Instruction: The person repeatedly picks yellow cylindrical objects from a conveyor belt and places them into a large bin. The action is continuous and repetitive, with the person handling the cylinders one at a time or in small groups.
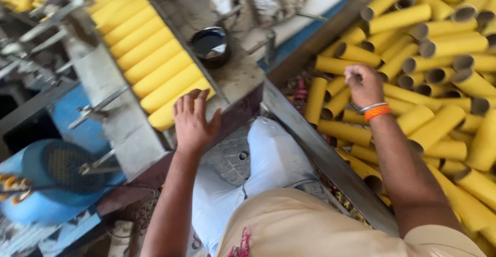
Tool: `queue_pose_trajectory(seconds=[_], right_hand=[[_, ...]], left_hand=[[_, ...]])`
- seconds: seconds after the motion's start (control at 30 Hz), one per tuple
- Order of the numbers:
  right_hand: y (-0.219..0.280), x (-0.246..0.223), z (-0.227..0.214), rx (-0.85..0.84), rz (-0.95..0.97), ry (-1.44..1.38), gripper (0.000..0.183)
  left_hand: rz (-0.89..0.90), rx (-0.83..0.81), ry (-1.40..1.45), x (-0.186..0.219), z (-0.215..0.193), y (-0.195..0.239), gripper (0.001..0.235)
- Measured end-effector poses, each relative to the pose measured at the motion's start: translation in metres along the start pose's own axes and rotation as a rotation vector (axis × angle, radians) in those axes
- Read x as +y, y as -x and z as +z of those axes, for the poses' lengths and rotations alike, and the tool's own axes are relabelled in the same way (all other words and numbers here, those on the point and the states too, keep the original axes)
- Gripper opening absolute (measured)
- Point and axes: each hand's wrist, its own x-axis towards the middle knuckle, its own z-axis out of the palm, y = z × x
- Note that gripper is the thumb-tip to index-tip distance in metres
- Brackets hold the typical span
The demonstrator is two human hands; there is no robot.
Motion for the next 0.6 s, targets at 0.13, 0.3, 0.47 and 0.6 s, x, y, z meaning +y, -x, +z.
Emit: queue_pose_trajectory(seconds=[0.13, 0.3, 0.47, 0.6], right_hand=[[0.027, 0.073, 0.022, -0.284, 0.216, 0.277, 0.044], [0.010, 0.080, 0.060, -0.357, 0.340, 0.379, 0.052], [-0.019, 0.057, 0.071, -0.659, 0.084, 0.863, 0.078], [-0.016, 0.043, 0.067, -0.894, 0.045, 0.864, 0.065]], left_hand=[[0.207, -0.059, 0.297, 0.071, 0.031, -0.028, 0.051], [0.232, -0.244, 0.624, 0.154, 0.089, -0.068, 0.046], [0.085, -0.348, 0.455, 0.189, 0.129, -0.082, 0.042], [0.047, -0.332, 0.405, 0.185, 0.137, -0.074, 0.037]])
